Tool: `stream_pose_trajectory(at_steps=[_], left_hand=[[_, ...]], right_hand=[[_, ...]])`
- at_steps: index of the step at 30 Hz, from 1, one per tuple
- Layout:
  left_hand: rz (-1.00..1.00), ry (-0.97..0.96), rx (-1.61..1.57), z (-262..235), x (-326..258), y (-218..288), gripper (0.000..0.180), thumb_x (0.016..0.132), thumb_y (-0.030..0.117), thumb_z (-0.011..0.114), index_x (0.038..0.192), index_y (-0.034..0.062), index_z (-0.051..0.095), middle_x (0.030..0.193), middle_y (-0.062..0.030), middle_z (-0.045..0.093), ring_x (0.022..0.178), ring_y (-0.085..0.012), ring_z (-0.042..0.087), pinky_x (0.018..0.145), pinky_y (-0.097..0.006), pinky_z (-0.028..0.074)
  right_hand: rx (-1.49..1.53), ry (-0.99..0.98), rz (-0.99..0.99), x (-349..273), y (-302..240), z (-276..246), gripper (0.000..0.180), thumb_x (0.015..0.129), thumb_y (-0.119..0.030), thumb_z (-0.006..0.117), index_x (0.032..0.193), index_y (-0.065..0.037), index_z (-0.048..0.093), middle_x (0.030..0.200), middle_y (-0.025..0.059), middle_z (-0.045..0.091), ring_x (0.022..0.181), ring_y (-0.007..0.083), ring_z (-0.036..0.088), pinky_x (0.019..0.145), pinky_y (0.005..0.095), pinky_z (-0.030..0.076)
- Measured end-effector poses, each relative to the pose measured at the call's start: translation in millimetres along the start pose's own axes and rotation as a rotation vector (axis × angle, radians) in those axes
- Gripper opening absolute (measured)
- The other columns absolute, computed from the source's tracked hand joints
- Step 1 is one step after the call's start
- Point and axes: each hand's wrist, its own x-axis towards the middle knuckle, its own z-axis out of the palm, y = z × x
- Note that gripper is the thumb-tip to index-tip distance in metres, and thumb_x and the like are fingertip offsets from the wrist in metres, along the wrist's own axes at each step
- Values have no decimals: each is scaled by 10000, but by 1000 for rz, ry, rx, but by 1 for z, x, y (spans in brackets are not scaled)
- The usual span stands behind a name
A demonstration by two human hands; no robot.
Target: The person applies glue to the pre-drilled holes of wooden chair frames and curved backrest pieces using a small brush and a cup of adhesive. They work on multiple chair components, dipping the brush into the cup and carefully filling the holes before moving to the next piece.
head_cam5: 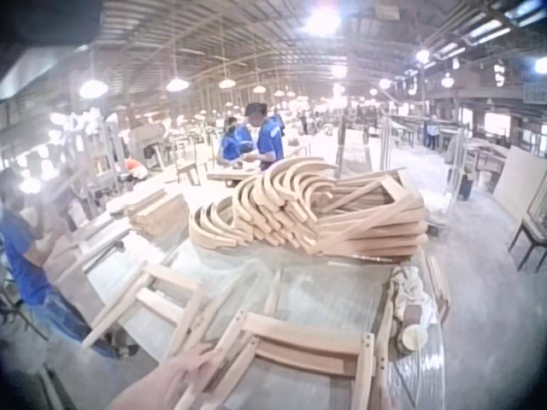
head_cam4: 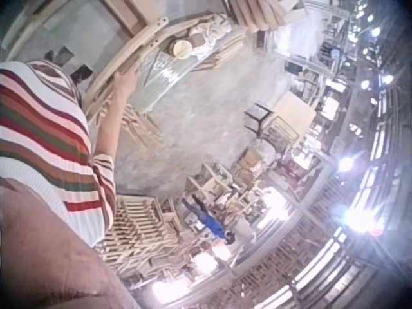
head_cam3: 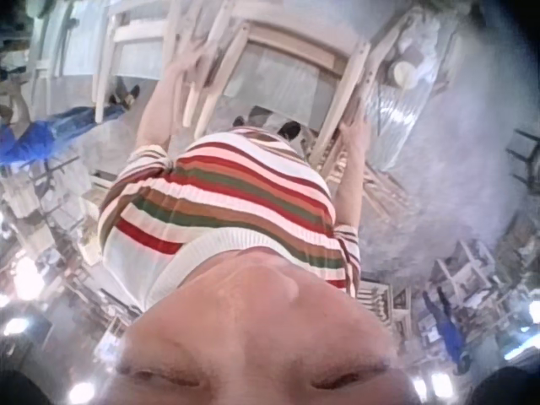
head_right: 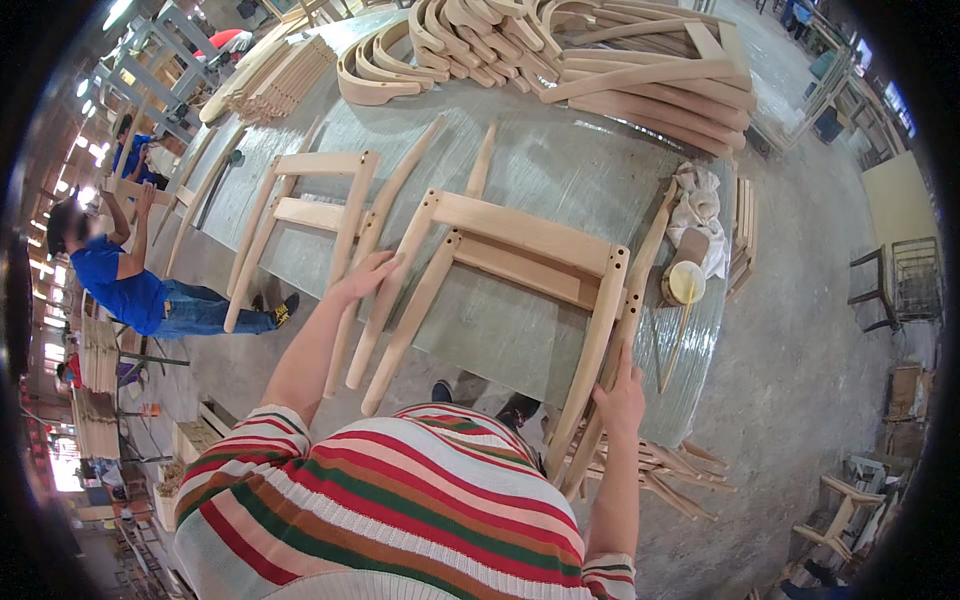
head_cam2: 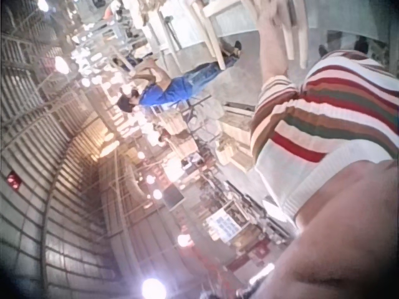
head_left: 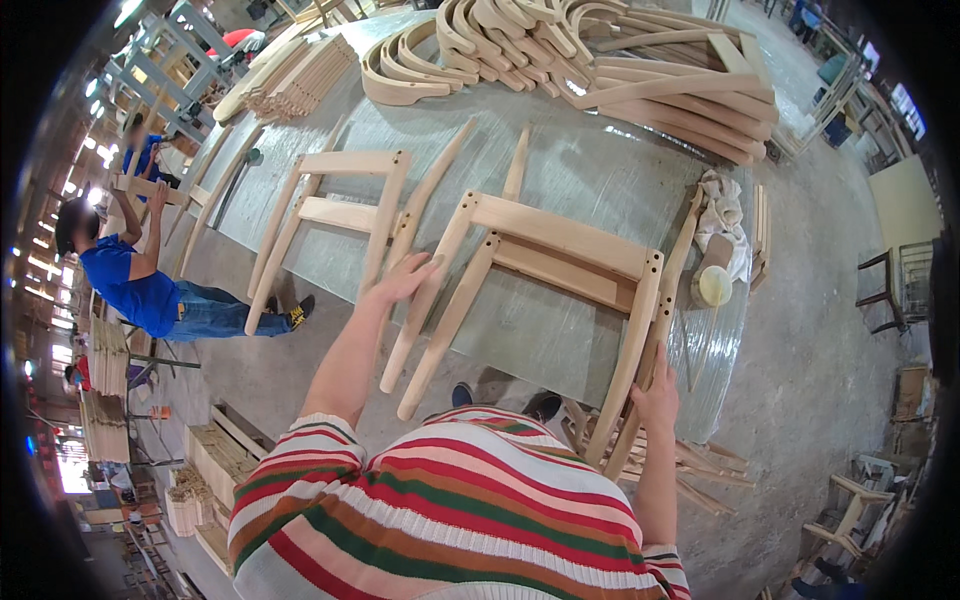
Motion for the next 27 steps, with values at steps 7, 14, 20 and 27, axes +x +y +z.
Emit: stream_pose_trajectory(at_steps=[7,14,20,27], left_hand=[[-72,133,271,-54,18,-65,708,895,551,378,1354,12,362,1458,-202,230,1371,-300,182,1115,-372,152],[-84,217,190,-98,36,-77,679,896,472,443,1354,-18,343,1437,-211,273,1341,-314,257,1089,-358,225],[86,668,579,-74,33,-28,450,862,271,535,1236,25,483,1157,-204,547,1132,-352,480,970,-402,375],[970,306,363,83,29,154,250,787,170,606,1005,47,595,991,-129,605,943,-324,544,814,-415,436]], right_hand=[[-72,-46,-160,3,-2,4,701,704,-140,662,1349,-239,406,944,149,475,842,348,556,727,424,475],[-62,-8,-204,22,-66,27,602,702,-176,650,1275,-255,483,935,148,480,793,339,566,715,418,487],[-173,60,-217,16,-76,41,616,692,-195,668,1274,-280,485,1001,123,483,937,297,527,796,396,470],[1036,267,61,24,-25,50,388,828,-193,597,1199,-115,510,990,81,558,815,196,567,660,333,474]])
